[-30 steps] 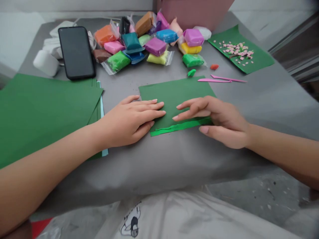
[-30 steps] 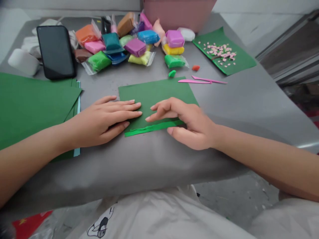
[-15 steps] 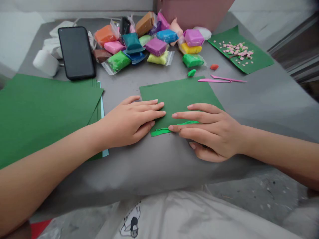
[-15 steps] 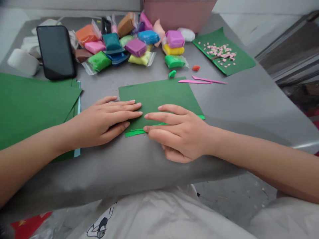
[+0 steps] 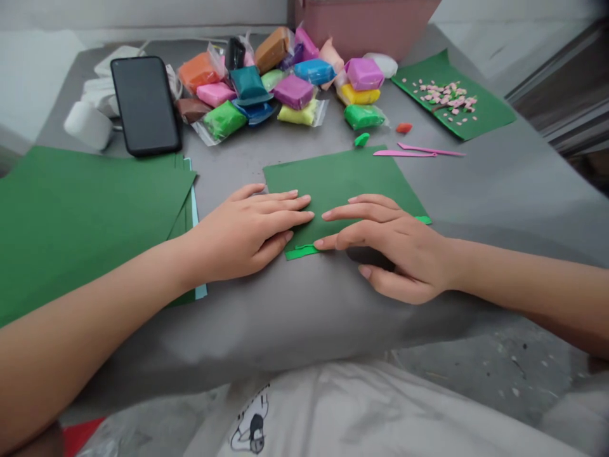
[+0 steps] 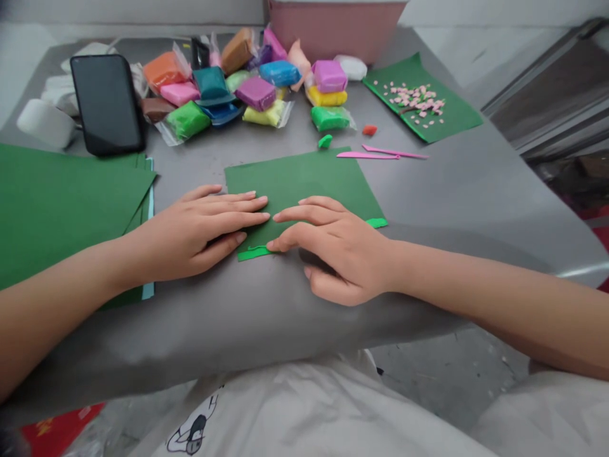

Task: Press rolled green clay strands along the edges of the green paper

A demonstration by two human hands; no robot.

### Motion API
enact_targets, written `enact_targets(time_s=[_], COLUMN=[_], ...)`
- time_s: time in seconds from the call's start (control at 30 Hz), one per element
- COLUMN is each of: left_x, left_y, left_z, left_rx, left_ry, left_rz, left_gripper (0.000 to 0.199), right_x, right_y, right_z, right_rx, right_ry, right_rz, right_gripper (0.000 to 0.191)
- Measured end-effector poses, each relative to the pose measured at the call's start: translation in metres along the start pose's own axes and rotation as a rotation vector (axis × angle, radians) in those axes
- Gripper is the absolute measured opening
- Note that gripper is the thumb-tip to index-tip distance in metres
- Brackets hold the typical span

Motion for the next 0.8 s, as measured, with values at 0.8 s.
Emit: enact_targets(time_s=[0.8], left_x=[-0.004], left_y=[0.0], left_z=[0.005], left_rx=[-0.016], left_ry=[-0.062], left_rz=[-0.014], left_gripper=[0.062], right_x=[0.008], right_y=[0.016], right_z=[0.001], right_rx=[-0.185], right_ry=[-0.1], right_rz=[0.421], right_gripper=[0.044])
Point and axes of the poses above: each hand's wrist, its own z-axis towards the middle knuckle, its own x-axis out of the back of the hand, y = z × x, the point moved 8 cm from there along z, towards the middle knuckle, and after that the axes turned 11 degrees about z, right-handed, at the moved point
